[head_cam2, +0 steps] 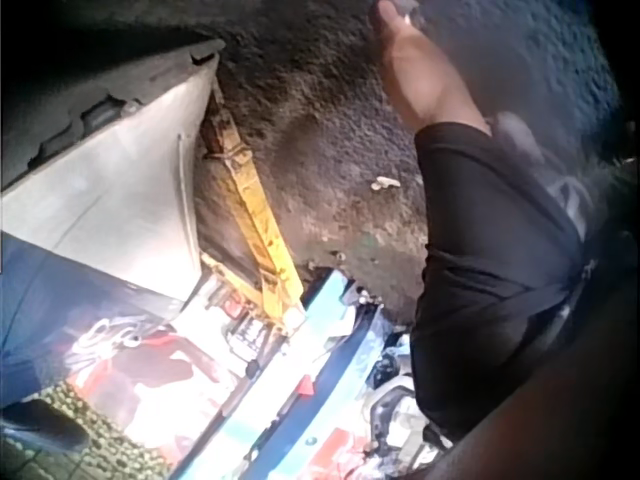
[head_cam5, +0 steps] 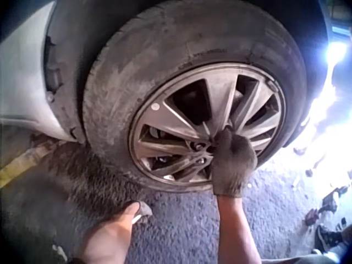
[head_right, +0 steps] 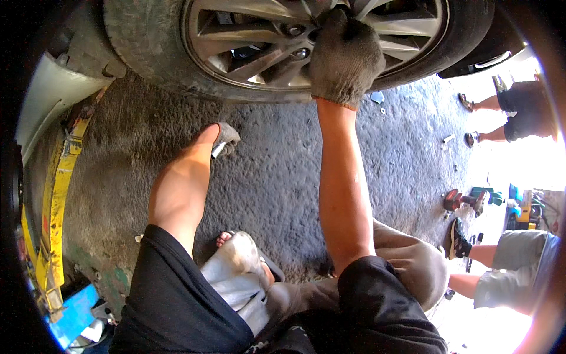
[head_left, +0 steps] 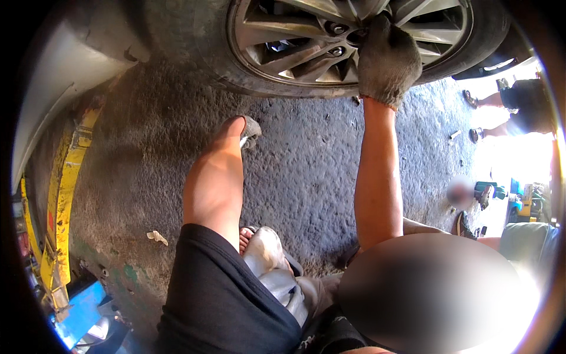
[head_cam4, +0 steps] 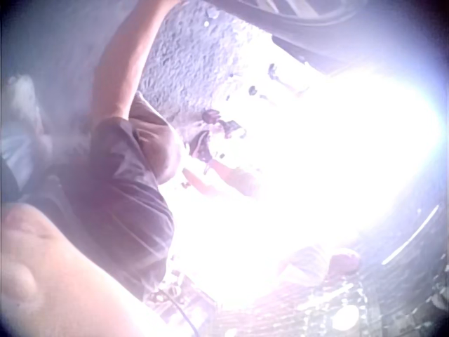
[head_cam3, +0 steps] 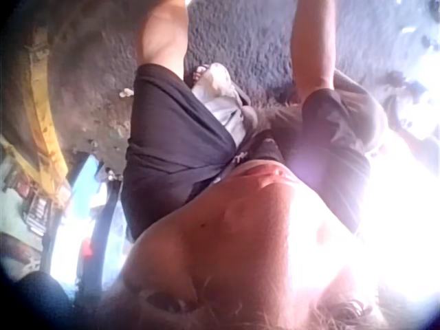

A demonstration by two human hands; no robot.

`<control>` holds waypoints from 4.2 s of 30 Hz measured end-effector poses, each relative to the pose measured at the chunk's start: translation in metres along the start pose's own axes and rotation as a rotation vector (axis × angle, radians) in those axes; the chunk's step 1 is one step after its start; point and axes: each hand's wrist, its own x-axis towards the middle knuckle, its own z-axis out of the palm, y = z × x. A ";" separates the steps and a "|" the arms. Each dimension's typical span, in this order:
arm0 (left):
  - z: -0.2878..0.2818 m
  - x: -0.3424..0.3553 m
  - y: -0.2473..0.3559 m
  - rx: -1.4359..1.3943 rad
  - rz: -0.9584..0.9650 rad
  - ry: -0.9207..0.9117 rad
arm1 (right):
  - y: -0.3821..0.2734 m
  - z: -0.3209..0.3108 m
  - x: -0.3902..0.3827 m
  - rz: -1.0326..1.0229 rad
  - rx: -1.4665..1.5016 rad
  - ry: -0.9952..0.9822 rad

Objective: The person removes a tire from a vehicle and then positions and secures a tire onto the wheel hub using an impact wrench.

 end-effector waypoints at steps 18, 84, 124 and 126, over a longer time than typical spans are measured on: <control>0.010 0.002 0.015 0.012 -0.020 0.050 | 0.014 0.009 0.004 -0.141 -0.216 0.042; 0.184 -0.128 0.185 -0.687 0.388 -0.369 | 0.273 -0.201 -0.025 -0.886 -0.383 -1.293; 0.092 -0.197 0.174 0.881 0.760 0.261 | 0.137 -0.088 -0.132 -1.146 0.308 -1.225; 0.093 -0.193 0.177 0.970 0.745 0.231 | 0.132 -0.091 -0.122 -1.210 0.289 -1.300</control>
